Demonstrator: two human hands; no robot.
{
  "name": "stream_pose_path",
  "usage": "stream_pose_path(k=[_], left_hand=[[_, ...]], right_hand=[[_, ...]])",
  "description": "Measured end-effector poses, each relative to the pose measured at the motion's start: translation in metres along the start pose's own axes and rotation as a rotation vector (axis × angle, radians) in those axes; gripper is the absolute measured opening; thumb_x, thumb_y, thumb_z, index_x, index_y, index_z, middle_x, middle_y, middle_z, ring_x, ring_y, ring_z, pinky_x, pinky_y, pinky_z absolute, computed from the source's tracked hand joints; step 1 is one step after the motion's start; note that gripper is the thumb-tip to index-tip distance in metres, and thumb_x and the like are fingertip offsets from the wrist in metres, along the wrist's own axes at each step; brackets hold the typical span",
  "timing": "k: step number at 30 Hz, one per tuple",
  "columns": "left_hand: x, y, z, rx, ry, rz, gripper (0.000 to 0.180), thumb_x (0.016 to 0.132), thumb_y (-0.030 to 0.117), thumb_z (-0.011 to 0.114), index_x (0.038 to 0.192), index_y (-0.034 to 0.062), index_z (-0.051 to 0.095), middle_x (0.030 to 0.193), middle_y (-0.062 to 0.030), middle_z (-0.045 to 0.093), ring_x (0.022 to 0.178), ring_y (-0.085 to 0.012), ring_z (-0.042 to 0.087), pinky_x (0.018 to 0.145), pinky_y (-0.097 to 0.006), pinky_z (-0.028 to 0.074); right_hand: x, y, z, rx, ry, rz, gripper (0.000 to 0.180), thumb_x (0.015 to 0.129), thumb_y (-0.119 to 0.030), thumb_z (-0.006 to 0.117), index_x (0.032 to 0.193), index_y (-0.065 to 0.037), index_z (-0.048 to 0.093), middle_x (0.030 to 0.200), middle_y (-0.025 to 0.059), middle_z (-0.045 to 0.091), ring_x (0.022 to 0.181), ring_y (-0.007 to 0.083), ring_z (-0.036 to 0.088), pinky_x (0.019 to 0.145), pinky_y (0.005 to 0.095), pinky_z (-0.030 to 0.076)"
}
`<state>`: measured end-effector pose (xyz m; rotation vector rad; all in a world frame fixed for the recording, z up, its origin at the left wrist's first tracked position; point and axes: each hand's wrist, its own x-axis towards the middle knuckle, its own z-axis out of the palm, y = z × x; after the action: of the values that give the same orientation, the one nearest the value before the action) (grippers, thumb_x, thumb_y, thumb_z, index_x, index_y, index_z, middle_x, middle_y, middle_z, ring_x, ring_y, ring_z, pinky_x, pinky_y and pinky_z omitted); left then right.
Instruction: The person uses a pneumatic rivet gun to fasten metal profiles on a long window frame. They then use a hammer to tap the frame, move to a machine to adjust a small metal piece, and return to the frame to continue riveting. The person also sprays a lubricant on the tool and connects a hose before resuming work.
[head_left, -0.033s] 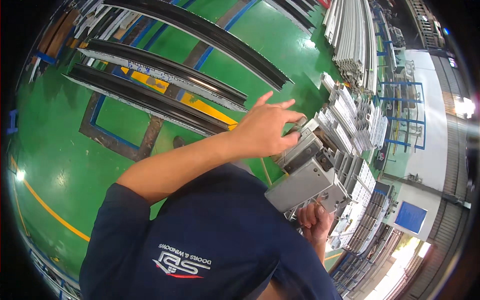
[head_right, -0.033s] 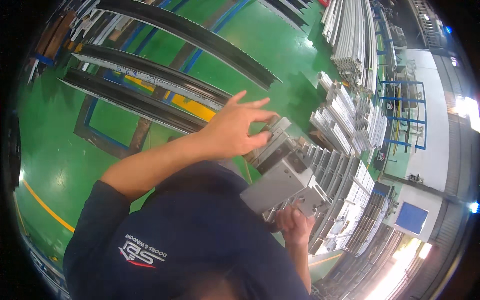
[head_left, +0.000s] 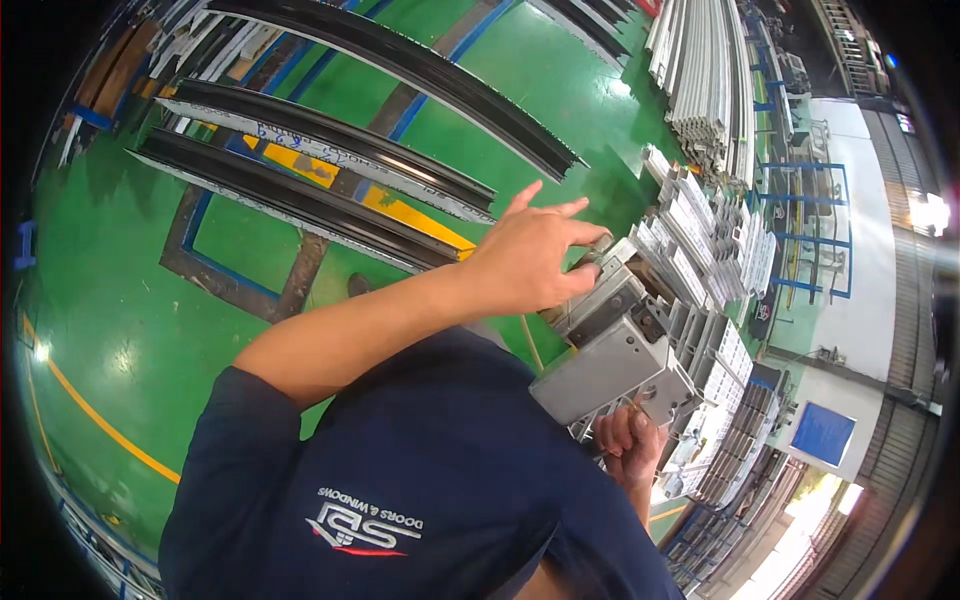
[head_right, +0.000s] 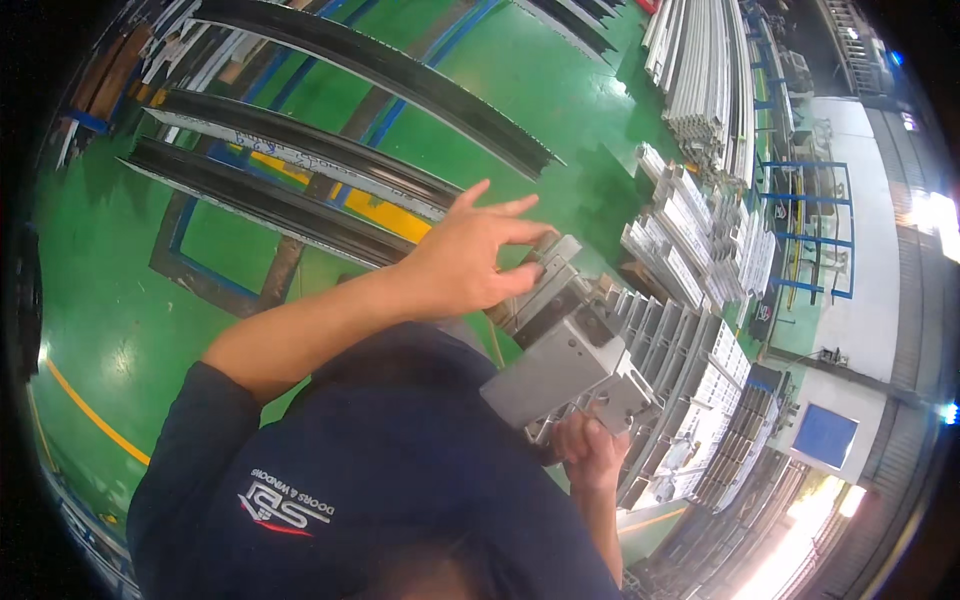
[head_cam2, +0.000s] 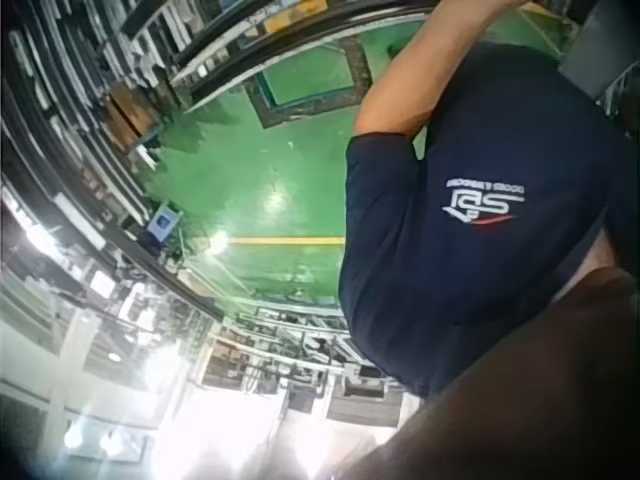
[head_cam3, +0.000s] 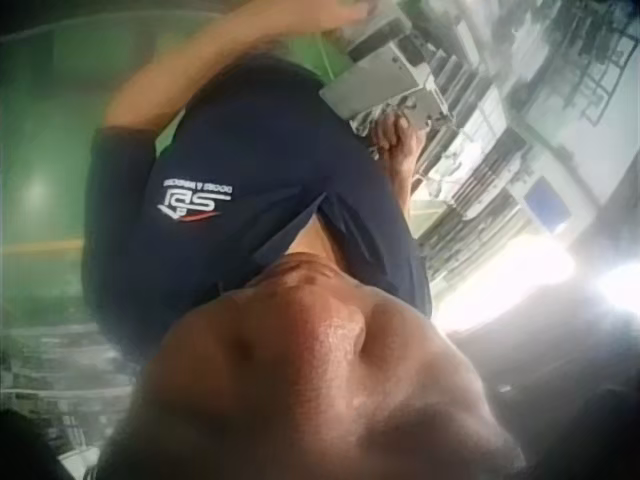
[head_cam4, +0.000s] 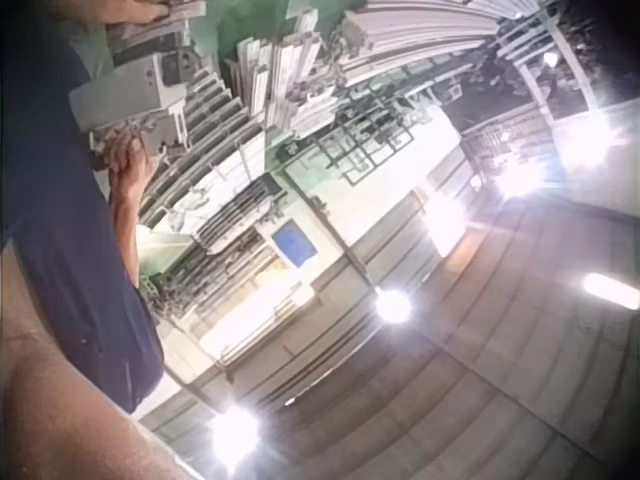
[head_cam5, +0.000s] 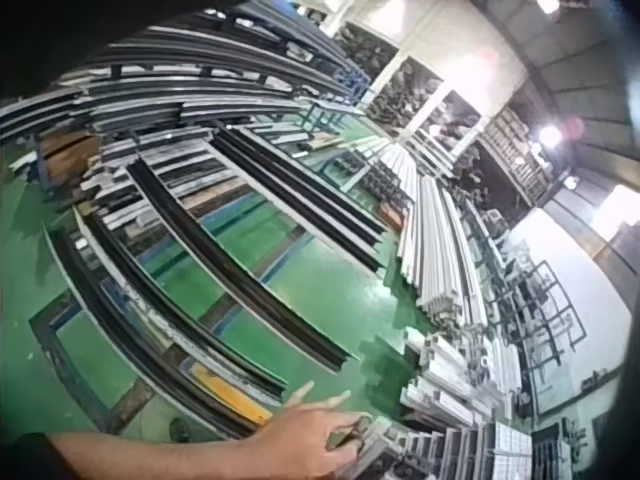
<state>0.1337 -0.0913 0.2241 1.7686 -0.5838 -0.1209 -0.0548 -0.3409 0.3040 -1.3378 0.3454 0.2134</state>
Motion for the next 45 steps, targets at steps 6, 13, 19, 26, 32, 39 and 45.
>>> stream_pose_path(k=[6, 13, 19, 26, 32, 39, 45], left_hand=[[-0.002, -0.012, -0.004, 0.192, 0.015, -0.009, 0.058, 0.088, 0.044, 0.069, 0.137, 0.0138, 0.062, 0.137, -0.0204, 0.061, 0.146, -0.0346, 0.039, 0.123, -0.060, 0.010], [-0.068, -0.108, -0.090, 0.534, -0.299, -0.116, 0.086, 0.077, 0.040, 0.083, 0.149, 0.0099, 0.046, 0.136, -0.0158, 0.059, 0.126, -0.0359, 0.054, 0.107, -0.046, 0.044], [-0.173, -0.171, -0.169, 1.002, -0.227, -0.313, 0.109, 0.056, 0.037, 0.094, 0.147, 0.0061, 0.041, 0.141, -0.0172, 0.047, 0.137, -0.0356, 0.041, 0.119, -0.053, 0.028], [-0.165, -0.210, -0.176, 1.011, -0.290, -0.377, 0.099, 0.054, 0.024, 0.094, 0.139, 0.0081, 0.046, 0.137, -0.0115, 0.052, 0.133, -0.0332, 0.046, 0.119, -0.053, 0.031], [-0.172, -0.215, -0.173, 1.053, -0.226, -0.328, 0.098, 0.052, 0.021, 0.094, 0.137, 0.0102, 0.048, 0.134, -0.0090, 0.054, 0.130, -0.0313, 0.049, 0.119, -0.051, 0.032], [-0.176, -0.215, -0.172, 1.067, -0.209, -0.338, 0.098, 0.051, 0.020, 0.094, 0.137, 0.0108, 0.048, 0.134, -0.0081, 0.054, 0.131, -0.0305, 0.048, 0.120, -0.050, 0.032], [-0.177, -0.215, -0.170, 1.077, -0.187, -0.317, 0.099, 0.050, 0.018, 0.094, 0.137, 0.0111, 0.048, 0.135, -0.0074, 0.055, 0.131, -0.0297, 0.049, 0.121, -0.050, 0.032]], right_hand=[[0.004, -0.007, 0.011, -0.169, 0.136, 0.005, 0.020, 0.095, -0.019, 0.065, 0.102, -0.003, 0.055, 0.058, -0.0024, 0.041, 0.047, 0.0102, 0.040, 0.046, 0.0288, 0.034], [0.068, -0.025, -0.006, -1.238, -0.035, 0.138, 0.028, 0.085, -0.021, 0.076, 0.098, 0.003, 0.071, 0.065, 0.0072, 0.065, 0.056, 0.0177, 0.061, 0.058, 0.0343, 0.047], [0.142, 0.022, -0.009, -1.402, -0.410, 0.266, 0.027, 0.085, -0.023, 0.075, 0.099, 0.001, 0.072, 0.072, 0.0208, 0.068, 0.065, 0.0380, 0.066, 0.067, 0.0402, 0.052], [0.194, 0.031, 0.010, -1.367, -0.671, 0.494, 0.023, 0.086, -0.021, 0.072, 0.083, 0.000, 0.065, 0.068, 0.0224, 0.065, 0.067, 0.0398, 0.067, 0.063, 0.0426, 0.053], [0.191, 0.032, 0.012, -1.524, -0.748, 0.419, 0.027, 0.079, -0.026, 0.078, 0.086, -0.003, 0.064, 0.070, 0.0201, 0.066, 0.077, 0.0432, 0.066, 0.072, 0.0496, 0.053], [0.188, 0.037, 0.017, -1.596, -0.816, 0.383, 0.030, 0.075, -0.028, 0.082, 0.087, -0.007, 0.064, 0.072, 0.0189, 0.066, 0.077, 0.0432, 0.066, 0.071, 0.0514, 0.052], [0.185, 0.045, 0.022, -1.597, -0.826, 0.313, 0.031, 0.074, -0.029, 0.081, 0.087, -0.006, 0.064, 0.071, 0.0191, 0.066, 0.075, 0.0437, 0.066, 0.071, 0.0510, 0.052]])
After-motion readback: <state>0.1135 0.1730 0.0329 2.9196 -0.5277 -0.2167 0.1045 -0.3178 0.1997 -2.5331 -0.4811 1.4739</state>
